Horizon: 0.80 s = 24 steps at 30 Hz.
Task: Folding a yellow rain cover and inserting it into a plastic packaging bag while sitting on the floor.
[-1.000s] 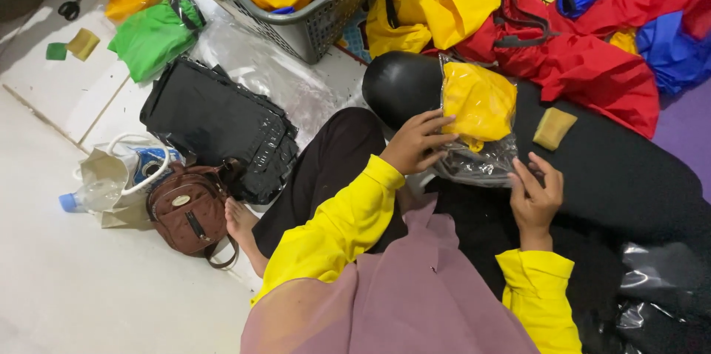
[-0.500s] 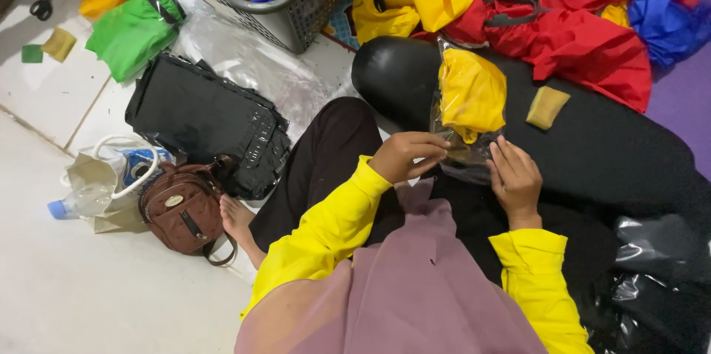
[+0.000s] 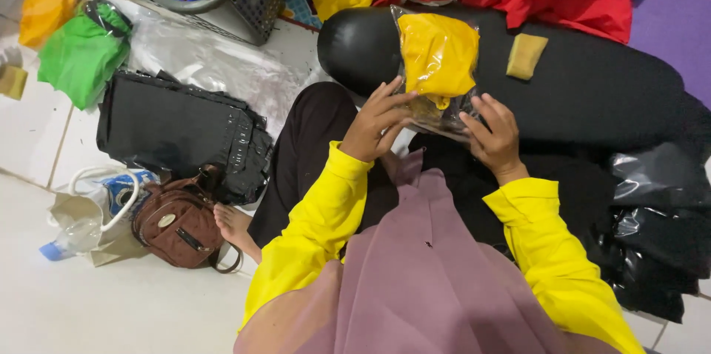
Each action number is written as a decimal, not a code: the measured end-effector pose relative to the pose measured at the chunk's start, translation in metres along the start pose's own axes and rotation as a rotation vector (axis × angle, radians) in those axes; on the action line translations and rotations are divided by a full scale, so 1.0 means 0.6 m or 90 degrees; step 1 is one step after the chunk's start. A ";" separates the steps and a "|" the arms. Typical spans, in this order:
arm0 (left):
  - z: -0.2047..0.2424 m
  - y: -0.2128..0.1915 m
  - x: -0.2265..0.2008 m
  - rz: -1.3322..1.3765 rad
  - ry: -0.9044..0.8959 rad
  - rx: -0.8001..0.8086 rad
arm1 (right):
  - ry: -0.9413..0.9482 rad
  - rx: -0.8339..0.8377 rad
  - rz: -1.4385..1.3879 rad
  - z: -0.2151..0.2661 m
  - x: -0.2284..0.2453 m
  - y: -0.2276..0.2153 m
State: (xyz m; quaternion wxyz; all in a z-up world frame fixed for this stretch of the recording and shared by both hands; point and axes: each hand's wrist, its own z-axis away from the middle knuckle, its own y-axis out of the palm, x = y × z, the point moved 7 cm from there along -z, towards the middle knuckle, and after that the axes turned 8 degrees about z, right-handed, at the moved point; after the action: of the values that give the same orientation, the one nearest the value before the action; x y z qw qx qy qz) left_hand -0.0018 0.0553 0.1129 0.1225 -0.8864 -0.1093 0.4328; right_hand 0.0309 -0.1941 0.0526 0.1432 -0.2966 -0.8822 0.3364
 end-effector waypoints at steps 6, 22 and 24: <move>0.042 0.040 0.122 -0.041 -0.092 -0.029 | 0.072 0.051 -0.258 -0.034 0.024 0.027; -0.089 0.018 0.298 0.017 -0.385 -0.093 | 0.699 0.130 -0.590 0.003 -0.125 0.232; -0.108 -0.004 0.278 -0.117 -0.357 -0.185 | 0.859 0.163 -0.644 0.048 -0.149 0.272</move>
State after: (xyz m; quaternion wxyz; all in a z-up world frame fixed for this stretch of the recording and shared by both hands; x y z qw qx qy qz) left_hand 0.1495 0.0997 0.0286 -0.0017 -0.7272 -0.2788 0.6273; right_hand 0.1573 -0.1665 -0.0840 0.8037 0.0147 -0.5894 0.0805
